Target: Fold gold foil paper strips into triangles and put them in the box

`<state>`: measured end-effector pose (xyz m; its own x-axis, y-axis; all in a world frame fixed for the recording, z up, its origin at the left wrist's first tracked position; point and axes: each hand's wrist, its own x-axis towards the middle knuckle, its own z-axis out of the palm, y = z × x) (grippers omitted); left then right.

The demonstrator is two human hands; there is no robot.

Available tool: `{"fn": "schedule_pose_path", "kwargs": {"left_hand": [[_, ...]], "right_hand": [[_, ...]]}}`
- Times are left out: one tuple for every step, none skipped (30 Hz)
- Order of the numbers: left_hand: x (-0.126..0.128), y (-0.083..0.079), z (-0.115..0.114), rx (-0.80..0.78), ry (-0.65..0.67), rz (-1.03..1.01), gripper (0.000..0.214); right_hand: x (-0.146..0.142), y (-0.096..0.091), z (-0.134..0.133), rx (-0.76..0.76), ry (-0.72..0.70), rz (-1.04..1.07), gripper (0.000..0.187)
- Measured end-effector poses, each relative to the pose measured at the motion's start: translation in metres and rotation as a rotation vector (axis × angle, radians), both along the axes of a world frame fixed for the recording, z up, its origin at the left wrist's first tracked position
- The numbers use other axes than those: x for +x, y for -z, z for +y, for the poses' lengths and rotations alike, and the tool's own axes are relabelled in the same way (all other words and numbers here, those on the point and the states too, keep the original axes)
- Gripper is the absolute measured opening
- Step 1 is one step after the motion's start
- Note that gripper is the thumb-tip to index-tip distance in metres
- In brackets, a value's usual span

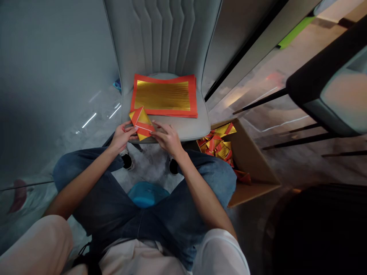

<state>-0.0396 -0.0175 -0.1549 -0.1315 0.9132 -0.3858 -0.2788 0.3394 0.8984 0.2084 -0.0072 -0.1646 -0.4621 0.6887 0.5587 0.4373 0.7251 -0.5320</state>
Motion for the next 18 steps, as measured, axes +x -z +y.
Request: {"fn": "schedule_pose_path", "kwargs": {"left_hand": [[0.001, 0.001, 0.0, 0.024, -0.012, 0.014, 0.052], [0.001, 0.003, -0.001, 0.051, -0.018, 0.028, 0.051], [0.002, 0.004, -0.001, 0.078, -0.022, 0.04, 0.051], [0.003, 0.005, -0.002, 0.105, -0.023, 0.049, 0.051], [0.004, 0.006, -0.002, 0.131, -0.019, 0.056, 0.052], [0.005, 0.006, -0.003, 0.154, -0.012, 0.059, 0.053], [0.006, 0.007, -0.003, 0.175, -0.002, 0.059, 0.054], [0.007, 0.007, -0.004, 0.195, 0.009, 0.058, 0.055], [0.008, 0.007, -0.005, 0.213, 0.02, 0.058, 0.055], [0.009, 0.007, -0.005, 0.231, 0.03, 0.059, 0.054], [0.009, 0.007, -0.006, 0.246, 0.036, 0.062, 0.054], [0.01, 0.007, -0.006, 0.257, 0.04, 0.066, 0.054], [0.01, 0.007, -0.006, 0.264, 0.043, 0.07, 0.055], [0.011, 0.007, -0.006, 0.267, 0.047, 0.074, 0.055], [0.011, 0.008, -0.006, 0.266, 0.052, 0.076, 0.056], [0.011, 0.008, -0.006, 0.262, 0.055, 0.079, 0.057], [0.012, 0.009, -0.006, 0.258, 0.054, 0.08, 0.058], [0.012, 0.009, -0.006, 0.255, 0.05, 0.081, 0.059]], "right_hand": [[-0.002, 0.001, 0.0, -0.09, -0.001, 0.08, 0.028], [-0.005, 0.003, 0.0, -0.198, -0.007, 0.167, 0.041], [-0.009, 0.006, 0.0, -0.319, -0.021, 0.253, 0.055], [-0.013, 0.009, 0.0, -0.447, -0.039, 0.331, 0.067], [-0.017, 0.011, 0.0, -0.571, -0.057, 0.4, 0.074], [-0.021, 0.013, -0.001, -0.686, -0.069, 0.459, 0.078], [-0.024, 0.015, -0.001, -0.783, -0.073, 0.506, 0.08], [-0.027, 0.016, -0.002, -0.862, -0.069, 0.541, 0.08], [-0.029, 0.016, -0.002, -0.919, -0.055, 0.571, 0.078], [-0.031, 0.015, -0.003, -0.959, -0.037, 0.595, 0.075], [-0.032, 0.014, -0.003, -0.985, -0.021, 0.614, 0.072], [-0.032, 0.012, -0.003, -1.001, -0.007, 0.628, 0.069], [-0.032, 0.011, -0.003, -1.011, 0.002, 0.638, 0.068], [-0.032, 0.009, -0.003, -1.019, 0.01, 0.645, 0.066], [-0.031, 0.008, -0.003, -1.025, 0.017, 0.649, 0.065], [-0.03, 0.007, -0.003, -1.03, 0.023, 0.649, 0.064], [-0.029, 0.006, -0.003, -1.033, 0.029, 0.648, 0.063], [-0.029, 0.005, -0.002, -1.036, 0.034, 0.647, 0.062]]}}
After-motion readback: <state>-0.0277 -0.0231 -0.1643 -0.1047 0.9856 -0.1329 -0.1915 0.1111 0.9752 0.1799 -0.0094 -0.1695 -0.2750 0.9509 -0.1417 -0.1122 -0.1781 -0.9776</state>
